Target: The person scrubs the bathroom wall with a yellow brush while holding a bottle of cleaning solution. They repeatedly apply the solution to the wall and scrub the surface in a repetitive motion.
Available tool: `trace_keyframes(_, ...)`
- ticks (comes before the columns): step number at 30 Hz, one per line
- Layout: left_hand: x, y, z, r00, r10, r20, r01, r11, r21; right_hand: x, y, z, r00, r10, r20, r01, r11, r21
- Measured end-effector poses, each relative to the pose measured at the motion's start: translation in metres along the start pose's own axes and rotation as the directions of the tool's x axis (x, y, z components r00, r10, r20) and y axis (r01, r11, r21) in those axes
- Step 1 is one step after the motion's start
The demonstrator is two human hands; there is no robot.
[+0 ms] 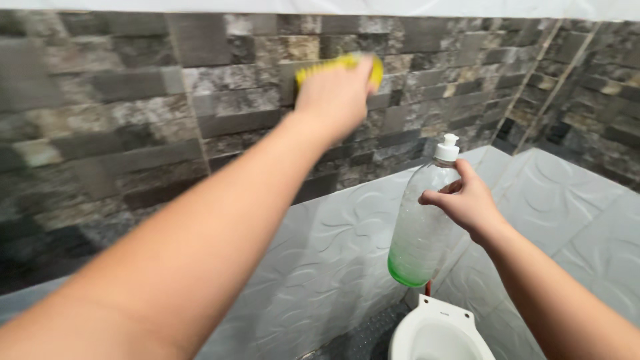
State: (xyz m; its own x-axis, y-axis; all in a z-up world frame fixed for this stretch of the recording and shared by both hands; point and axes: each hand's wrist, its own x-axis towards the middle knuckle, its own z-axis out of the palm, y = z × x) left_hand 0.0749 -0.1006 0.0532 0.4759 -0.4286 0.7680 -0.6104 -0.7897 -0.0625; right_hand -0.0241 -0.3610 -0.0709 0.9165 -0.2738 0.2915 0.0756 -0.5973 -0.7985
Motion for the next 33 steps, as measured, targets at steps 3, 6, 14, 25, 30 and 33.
trace_keyframes(3,-0.044,0.009,0.029,0.988,-0.01,0.151,0.011,1.0,-0.003,-0.006,0.006,-0.009,0.999,0.028,-0.031,-0.029,0.999,-0.034)
trace_keyframes(6,-0.095,0.006,0.031,0.964,-0.05,0.263,0.049,0.999,0.011,-0.01,0.01,-0.009,0.999,0.052,-0.014,-0.053,0.997,-0.056)
trace_keyframes(14,-0.116,-0.015,-0.021,0.99,-0.092,0.102,0.085,0.993,0.076,-0.007,-0.008,0.02,0.999,-0.021,0.046,0.021,1.0,0.002)
trace_keyframes(25,-0.048,-0.032,-0.069,0.985,-0.064,-0.162,0.078,0.993,0.086,-0.014,-0.041,0.047,0.99,-0.115,0.085,0.108,0.991,0.083)
trace_keyframes(30,-0.103,-0.028,-0.048,0.991,-0.117,0.061,0.113,0.991,0.071,-0.018,-0.043,0.051,0.991,-0.095,0.09,0.09,0.994,0.059)
trace_keyframes(33,-0.14,-0.025,-0.041,0.989,-0.113,0.095,0.105,0.991,0.088,-0.02,-0.044,0.049,0.991,-0.108,0.073,0.105,0.994,0.034)
